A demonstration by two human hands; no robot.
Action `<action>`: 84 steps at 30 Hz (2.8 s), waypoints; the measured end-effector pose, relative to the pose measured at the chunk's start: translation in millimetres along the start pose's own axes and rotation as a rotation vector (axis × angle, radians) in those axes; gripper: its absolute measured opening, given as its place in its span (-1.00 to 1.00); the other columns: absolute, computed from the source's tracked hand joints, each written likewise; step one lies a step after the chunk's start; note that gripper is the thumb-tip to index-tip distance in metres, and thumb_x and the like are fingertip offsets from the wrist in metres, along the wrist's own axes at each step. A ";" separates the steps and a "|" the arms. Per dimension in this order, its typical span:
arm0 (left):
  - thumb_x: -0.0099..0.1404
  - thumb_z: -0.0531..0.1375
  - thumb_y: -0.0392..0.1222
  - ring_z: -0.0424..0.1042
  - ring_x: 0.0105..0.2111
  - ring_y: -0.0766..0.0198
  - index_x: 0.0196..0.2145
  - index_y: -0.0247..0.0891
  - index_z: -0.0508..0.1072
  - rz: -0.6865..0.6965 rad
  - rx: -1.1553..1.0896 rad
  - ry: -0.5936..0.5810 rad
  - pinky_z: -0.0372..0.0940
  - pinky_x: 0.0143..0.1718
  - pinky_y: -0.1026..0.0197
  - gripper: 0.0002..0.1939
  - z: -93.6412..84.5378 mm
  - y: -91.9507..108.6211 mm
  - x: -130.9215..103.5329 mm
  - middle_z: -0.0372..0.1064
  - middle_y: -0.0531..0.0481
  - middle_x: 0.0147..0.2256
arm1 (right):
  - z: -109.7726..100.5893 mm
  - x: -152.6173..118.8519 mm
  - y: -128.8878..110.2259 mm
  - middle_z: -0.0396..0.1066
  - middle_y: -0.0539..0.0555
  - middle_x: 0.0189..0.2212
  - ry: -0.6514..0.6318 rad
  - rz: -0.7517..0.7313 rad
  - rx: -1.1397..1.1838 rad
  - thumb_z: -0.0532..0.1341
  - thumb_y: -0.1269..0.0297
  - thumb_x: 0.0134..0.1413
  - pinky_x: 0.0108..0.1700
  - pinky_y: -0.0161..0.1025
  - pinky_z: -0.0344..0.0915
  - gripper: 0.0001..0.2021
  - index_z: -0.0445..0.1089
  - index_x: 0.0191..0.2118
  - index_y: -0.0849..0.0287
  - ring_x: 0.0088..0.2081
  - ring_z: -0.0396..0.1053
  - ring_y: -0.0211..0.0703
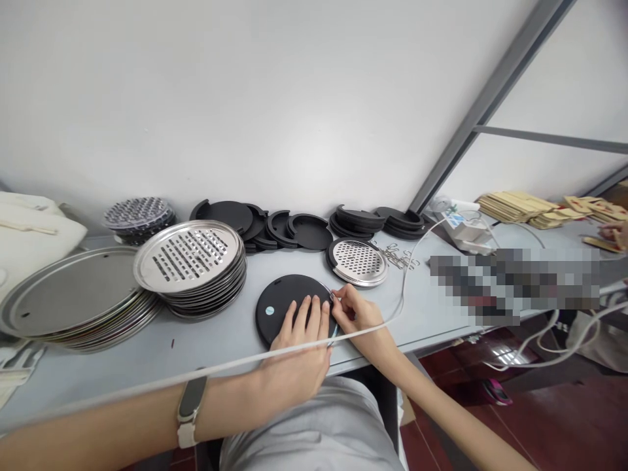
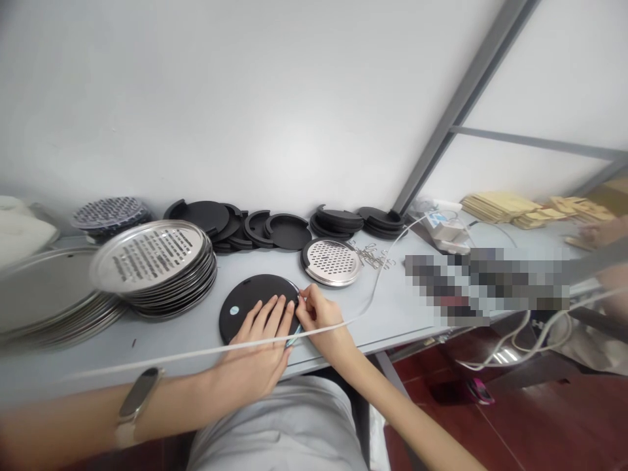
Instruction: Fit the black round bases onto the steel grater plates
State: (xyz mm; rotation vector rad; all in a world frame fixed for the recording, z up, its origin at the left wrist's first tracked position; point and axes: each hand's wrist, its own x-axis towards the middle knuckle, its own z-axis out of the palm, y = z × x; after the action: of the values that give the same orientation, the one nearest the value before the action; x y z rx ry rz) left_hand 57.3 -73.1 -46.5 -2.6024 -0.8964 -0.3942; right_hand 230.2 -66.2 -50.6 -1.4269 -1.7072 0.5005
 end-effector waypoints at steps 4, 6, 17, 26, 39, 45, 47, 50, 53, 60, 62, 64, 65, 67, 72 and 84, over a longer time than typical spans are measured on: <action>0.37 -0.06 -0.08 0.14 0.20 -0.18 0.22 -0.61 0.16 -0.002 -0.017 -0.001 0.04 0.17 -0.14 -0.39 -1.3 -0.4 -0.4 0.12 -0.44 0.20 | 1.6 -0.3 3.5 0.06 -0.17 -0.63 0.025 -0.021 -0.037 0.05 0.26 0.22 -0.51 -0.39 0.13 -0.91 0.13 -0.30 0.12 -0.61 0.08 -0.34; 0.37 -0.07 -0.08 0.13 0.20 -0.17 0.22 -0.60 0.16 -0.005 -0.022 0.000 0.05 0.17 -0.13 -0.39 -1.7 -0.3 -0.3 0.12 -0.44 0.20 | 2.0 -0.6 4.5 0.06 -0.18 -0.63 0.033 -0.033 -0.044 0.05 0.27 0.22 -0.51 -0.40 0.12 -0.92 0.14 -0.29 0.12 -0.61 0.07 -0.34; 0.33 -0.06 -0.15 0.14 0.18 -0.24 0.22 -0.65 0.16 -0.086 0.031 -0.029 0.10 0.10 -0.18 -0.39 2.6 -5.8 5.0 0.13 -0.47 0.19 | 2.0 -12.7 -5.5 0.08 -0.15 -0.60 0.097 0.012 0.050 0.06 0.27 0.24 -0.46 -0.38 0.14 -0.93 0.19 -0.27 0.13 -0.57 0.09 -0.33; 0.38 -0.08 -0.09 0.09 0.22 -0.15 0.23 -0.59 0.15 0.038 -0.064 0.022 0.02 0.16 -0.08 -0.40 -1.3 -7.0 -0.1 0.09 -0.42 0.22 | -3.3 -6.1 -5.8 0.18 -0.14 -0.55 0.111 0.032 0.148 0.08 0.25 0.28 -0.39 -0.35 0.20 -0.83 0.13 -0.06 0.13 -0.51 0.21 -0.29; 0.38 0.02 -0.28 0.36 -0.28 0.27 -0.18 -0.34 0.50 0.856 -0.294 0.317 0.26 -0.18 0.21 -0.75 -18.7 3.3 -7.8 0.43 -0.09 -0.26 | 2.0 -11.5 -10.1 0.41 0.18 -0.08 -0.035 -0.454 -0.114 -0.01 0.45 0.30 -0.01 -0.14 0.37 -0.71 0.31 0.06 0.13 -0.02 0.37 -0.10; 0.38 0.04 -0.30 0.25 -0.42 0.31 -0.19 -0.37 0.48 0.836 -0.346 0.278 0.21 -0.28 0.20 -0.78 -14.6 2.4 -7.6 0.32 0.00 -0.43 | -4.8 -7.8 -22.0 0.21 0.23 0.21 -0.294 -0.540 -0.272 0.03 0.32 0.32 0.25 0.03 0.13 -0.56 0.11 0.27 0.21 0.26 0.08 -0.05; 0.38 0.05 -0.28 0.25 -0.42 0.30 -0.18 -0.37 0.47 0.836 -0.345 0.283 0.20 -0.31 0.19 -0.78 -13.4 2.6 -8.3 0.30 0.01 -0.44 | -7.9 -7.3 -26.2 0.07 0.30 0.28 -0.384 -0.546 -0.351 0.11 0.10 0.26 0.26 0.08 0.09 -0.40 0.04 0.31 0.27 0.31 -0.02 0.03; 0.39 0.05 -0.25 0.25 -0.42 0.28 -0.19 -0.35 0.46 0.835 -0.347 0.278 0.18 -0.34 0.17 -0.79 -11.5 3.2 -9.8 0.28 0.02 -0.44 | -10.5 -7.3 -27.8 -0.02 0.36 0.31 -0.419 -0.573 -0.417 0.20 -0.07 0.13 0.27 0.12 0.07 -0.22 0.01 0.32 0.31 0.33 -0.08 0.10; 0.39 0.06 -0.27 0.25 -0.41 0.29 -0.19 -0.32 0.46 0.856 -0.355 0.246 0.19 -0.32 0.18 -0.81 -10.3 2.5 -11.0 0.28 0.03 -0.43 | -8.8 -6.6 -26.4 0.04 0.39 0.28 -0.389 -0.594 -0.456 0.23 -0.06 0.10 0.25 0.09 0.12 -0.23 0.07 0.30 0.31 0.31 -0.03 0.09; 0.37 0.09 -0.26 0.27 -0.35 0.31 -0.20 -0.25 0.48 0.891 -0.314 0.174 0.22 -0.12 0.23 -0.83 -5.9 -0.9 -14.7 0.31 0.03 -0.33 | 6.1 2.6 -19.0 0.27 0.60 0.07 -0.160 -0.866 -0.643 0.20 -0.06 0.12 0.08 0.14 0.30 -0.31 0.27 0.13 0.53 0.18 0.19 0.32; 0.38 0.07 -0.28 0.28 -0.34 0.31 -0.19 -0.22 0.49 0.889 -0.297 0.179 0.23 -0.13 0.25 -0.81 -2.2 -0.7 -16.3 0.33 0.01 -0.29 | 5.4 7.7 -17.3 0.29 0.57 0.06 -0.143 -0.881 -0.664 0.15 -0.07 0.16 0.06 0.15 0.30 -0.36 0.30 0.12 0.47 0.15 0.22 0.29; 0.38 0.06 -0.29 0.30 -0.31 0.32 -0.19 -0.19 0.49 0.892 -0.271 0.189 0.23 -0.17 0.28 -0.79 1.2 -0.8 -17.5 0.34 0.00 -0.25 | 2.4 14.2 -16.3 0.34 0.51 0.03 -0.135 -0.865 -0.654 0.07 -0.08 0.21 0.04 0.15 0.31 -0.40 0.31 0.11 0.39 0.12 0.26 0.24; 0.37 0.05 -0.30 0.31 -0.30 0.32 -0.20 -0.18 0.50 0.897 -0.259 0.194 0.24 -0.18 0.29 -0.78 2.2 -1.1 -17.8 0.34 -0.01 -0.22 | 0.8 18.1 -16.1 0.37 0.48 0.00 -0.126 -0.857 -0.636 0.04 -0.08 0.24 0.03 0.13 0.33 -0.41 0.31 0.12 0.37 0.10 0.29 0.21; 0.36 0.05 -0.29 0.32 -0.28 0.33 -0.23 -0.18 0.50 0.904 -0.235 0.194 0.24 -0.17 0.30 -0.79 2.8 -2.2 -17.6 0.34 -0.01 -0.17 | -1.4 27.1 -16.1 0.43 0.41 -0.07 -0.097 -0.830 -0.583 -0.01 -0.05 0.28 -0.01 0.07 0.36 -0.45 0.31 0.11 0.33 0.04 0.35 0.14; 0.36 0.07 -0.24 0.32 -0.24 0.33 -0.33 -0.17 0.50 0.936 -0.205 0.171 0.25 -0.12 0.31 -0.80 0.1 -5.2 -16.1 0.36 0.00 -0.14 | -2.5 52.0 -18.3 0.51 0.26 -0.25 0.039 -0.759 -0.435 -0.02 -0.08 0.27 -0.14 -0.10 0.43 -0.49 0.38 -0.02 0.27 -0.18 0.48 0.02; 0.35 0.08 -0.30 0.31 -0.29 0.33 -0.37 -0.19 0.48 0.935 -0.229 0.178 0.24 -0.11 0.28 -0.80 9.7 -3.0 -19.8 0.35 0.00 -0.18 | 13.4 70.0 -26.0 0.48 0.24 -0.26 0.039 -0.805 -0.521 0.09 0.15 0.29 -0.18 -0.20 0.40 -0.72 0.37 -0.07 0.24 -0.22 0.46 -0.04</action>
State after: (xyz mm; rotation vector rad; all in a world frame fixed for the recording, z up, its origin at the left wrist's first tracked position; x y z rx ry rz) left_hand 41.8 -77.4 -61.9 -2.7707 0.4728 -0.4489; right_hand 203.4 -4.8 -15.0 -0.9192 -2.2783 -0.4367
